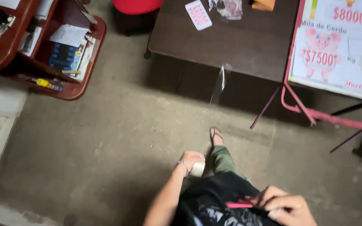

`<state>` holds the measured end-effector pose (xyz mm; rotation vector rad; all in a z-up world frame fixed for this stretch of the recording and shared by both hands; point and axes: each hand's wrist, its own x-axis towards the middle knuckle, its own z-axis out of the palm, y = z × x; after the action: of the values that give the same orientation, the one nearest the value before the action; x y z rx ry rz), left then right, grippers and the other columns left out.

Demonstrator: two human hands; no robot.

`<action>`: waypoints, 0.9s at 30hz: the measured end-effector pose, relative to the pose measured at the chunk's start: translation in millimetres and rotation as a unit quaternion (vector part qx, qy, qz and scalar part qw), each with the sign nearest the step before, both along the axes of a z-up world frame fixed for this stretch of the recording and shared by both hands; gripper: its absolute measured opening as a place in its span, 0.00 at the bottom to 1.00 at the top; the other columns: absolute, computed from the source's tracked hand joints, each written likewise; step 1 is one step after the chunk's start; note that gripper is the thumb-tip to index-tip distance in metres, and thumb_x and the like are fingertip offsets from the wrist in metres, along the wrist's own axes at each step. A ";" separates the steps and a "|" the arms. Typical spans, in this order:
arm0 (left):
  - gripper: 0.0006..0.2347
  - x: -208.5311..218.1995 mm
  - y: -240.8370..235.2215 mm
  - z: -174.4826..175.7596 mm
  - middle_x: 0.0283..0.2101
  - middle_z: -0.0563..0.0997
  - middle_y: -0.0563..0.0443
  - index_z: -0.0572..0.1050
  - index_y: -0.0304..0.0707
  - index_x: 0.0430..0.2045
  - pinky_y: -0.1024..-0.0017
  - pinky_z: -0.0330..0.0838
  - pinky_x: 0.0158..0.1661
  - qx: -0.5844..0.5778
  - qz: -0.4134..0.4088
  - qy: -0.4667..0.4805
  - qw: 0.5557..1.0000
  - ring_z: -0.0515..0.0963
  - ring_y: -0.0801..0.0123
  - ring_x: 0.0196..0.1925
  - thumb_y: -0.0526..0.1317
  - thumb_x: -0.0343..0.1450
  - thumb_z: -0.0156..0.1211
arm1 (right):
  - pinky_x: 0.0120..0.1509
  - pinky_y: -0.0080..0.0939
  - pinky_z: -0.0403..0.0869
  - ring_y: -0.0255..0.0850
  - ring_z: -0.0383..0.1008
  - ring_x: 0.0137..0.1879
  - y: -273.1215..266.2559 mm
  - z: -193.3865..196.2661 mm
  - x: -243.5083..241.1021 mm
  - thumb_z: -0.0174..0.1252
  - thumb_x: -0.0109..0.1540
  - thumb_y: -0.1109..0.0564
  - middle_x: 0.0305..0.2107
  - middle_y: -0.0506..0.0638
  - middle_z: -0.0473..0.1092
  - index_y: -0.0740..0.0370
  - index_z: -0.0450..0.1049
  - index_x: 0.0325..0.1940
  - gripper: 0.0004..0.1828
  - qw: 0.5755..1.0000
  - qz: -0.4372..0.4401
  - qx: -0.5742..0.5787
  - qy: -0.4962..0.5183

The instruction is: Apply clear adhesive tape to a paper price sign using scissors and a tape roll

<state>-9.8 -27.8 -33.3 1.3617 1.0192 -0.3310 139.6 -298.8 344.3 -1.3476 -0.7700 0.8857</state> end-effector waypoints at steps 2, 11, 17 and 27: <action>0.14 -4.7 1.8 -0.7 0.36 0.88 0.54 0.87 0.45 0.35 0.76 0.75 0.36 -0.005 -0.013 0.022 1.000 0.82 0.77 0.34 0.42 0.56 0.77 | 0.64 0.71 0.75 0.65 0.82 0.52 -2.6 13.2 -26.4 0.66 0.60 0.66 0.39 0.66 0.77 0.75 0.84 0.42 0.08 0.988 0.064 0.131 0.056; 0.07 -5.8 28.7 7.3 0.24 0.84 0.55 0.87 0.45 0.29 0.73 0.63 0.15 -0.050 -0.005 0.015 0.999 0.75 0.76 0.19 0.34 0.60 0.72 | 0.65 0.45 0.76 0.43 0.83 0.59 11.1 35.1 -19.0 0.58 0.63 0.59 0.56 0.53 0.81 0.62 0.88 0.41 0.12 0.974 0.167 -0.148 0.035; 0.08 -6.9 25.3 50.1 0.23 0.82 0.54 0.86 0.40 0.32 0.77 0.61 0.17 -0.075 0.025 -0.004 0.997 0.73 0.77 0.19 0.35 0.61 0.72 | 0.55 0.37 0.84 0.39 0.85 0.49 41.6 45.8 -2.1 0.57 0.62 0.64 0.54 0.46 0.77 0.52 0.82 0.56 0.20 0.930 0.313 -0.163 -0.099; 0.12 -2.0 24.8 139.8 0.24 0.80 0.50 0.85 0.45 0.39 0.68 0.61 0.13 -0.069 0.013 0.032 0.997 0.68 0.72 0.16 0.39 0.62 0.71 | 0.54 0.42 0.78 0.39 0.78 0.55 85.0 34.1 24.7 0.65 0.59 0.59 0.51 0.41 0.79 0.41 0.77 0.64 0.29 0.846 0.454 -0.246 -0.134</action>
<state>-11.8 -3.0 106.5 1.2192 1.0463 -0.4201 164.4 -213.7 378.4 -1.5679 -1.5390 1.7516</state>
